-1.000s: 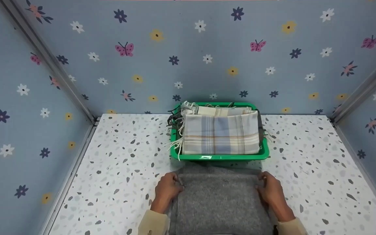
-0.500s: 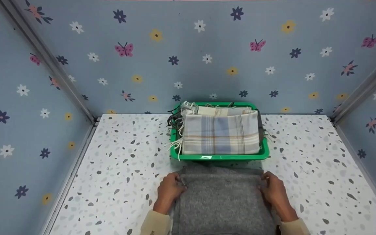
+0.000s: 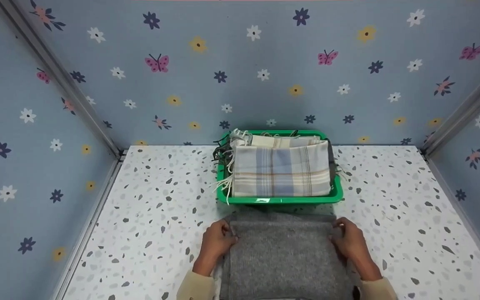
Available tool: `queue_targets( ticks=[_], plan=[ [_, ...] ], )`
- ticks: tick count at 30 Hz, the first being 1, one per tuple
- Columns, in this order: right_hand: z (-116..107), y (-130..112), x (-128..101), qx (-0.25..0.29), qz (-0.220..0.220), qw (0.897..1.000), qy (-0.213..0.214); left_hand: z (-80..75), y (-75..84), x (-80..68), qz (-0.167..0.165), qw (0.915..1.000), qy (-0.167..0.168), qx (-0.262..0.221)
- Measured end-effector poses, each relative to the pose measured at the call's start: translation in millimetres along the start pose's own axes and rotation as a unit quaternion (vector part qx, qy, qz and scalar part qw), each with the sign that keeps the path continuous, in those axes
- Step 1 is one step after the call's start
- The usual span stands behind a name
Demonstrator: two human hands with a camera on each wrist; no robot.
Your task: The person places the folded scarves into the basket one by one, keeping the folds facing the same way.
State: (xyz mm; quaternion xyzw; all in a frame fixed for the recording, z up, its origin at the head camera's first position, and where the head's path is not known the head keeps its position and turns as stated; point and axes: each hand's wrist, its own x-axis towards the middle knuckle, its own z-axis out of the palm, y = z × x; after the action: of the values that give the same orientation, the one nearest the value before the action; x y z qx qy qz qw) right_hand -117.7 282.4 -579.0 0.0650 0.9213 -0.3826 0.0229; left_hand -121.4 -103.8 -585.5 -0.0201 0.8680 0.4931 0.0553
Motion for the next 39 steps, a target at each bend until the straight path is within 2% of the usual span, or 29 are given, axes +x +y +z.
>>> queue_targets(
  ticks=[4, 8, 11, 15, 19, 30, 39],
  plan=[
    [-4.8, 1.7, 2.7, 0.031, 0.011, 0.999, -0.025, -3.4, -2.6, 1.2, -0.008, 0.9997, -0.005, -0.023],
    [-8.5, 1.8, 6.8, 0.061, 0.043, 0.996, -0.052, -7.1, -1.2, 2.7, -0.023, 0.9946, -0.011, -0.100],
    [-9.1, 0.8, 9.2, 0.084, 0.075, 0.991, -0.070, -7.6, -0.8, 5.1, -0.041, 0.9889, 0.002, -0.143],
    [-10.3, -0.6, 12.4, 0.113, 0.111, 0.983, -0.094, -6.7, -2.1, 8.1, -0.060, 0.9871, 0.021, -0.147],
    [-14.1, -1.9, 14.0, 0.135, 0.124, 0.977, -0.107, -7.6, 0.0, 9.1, -0.062, 0.9886, 0.018, -0.136],
    [-19.9, -1.7, 5.5, 0.187, 0.126, 0.972, -0.070, -13.8, 8.7, 7.0, -0.059, 0.9901, 0.010, -0.127],
    [-34.9, -6.4, 0.7, 0.183, 0.125, 0.972, -0.082, -19.4, 19.4, -1.6, -0.034, 0.9888, 0.010, -0.145]
  ],
)
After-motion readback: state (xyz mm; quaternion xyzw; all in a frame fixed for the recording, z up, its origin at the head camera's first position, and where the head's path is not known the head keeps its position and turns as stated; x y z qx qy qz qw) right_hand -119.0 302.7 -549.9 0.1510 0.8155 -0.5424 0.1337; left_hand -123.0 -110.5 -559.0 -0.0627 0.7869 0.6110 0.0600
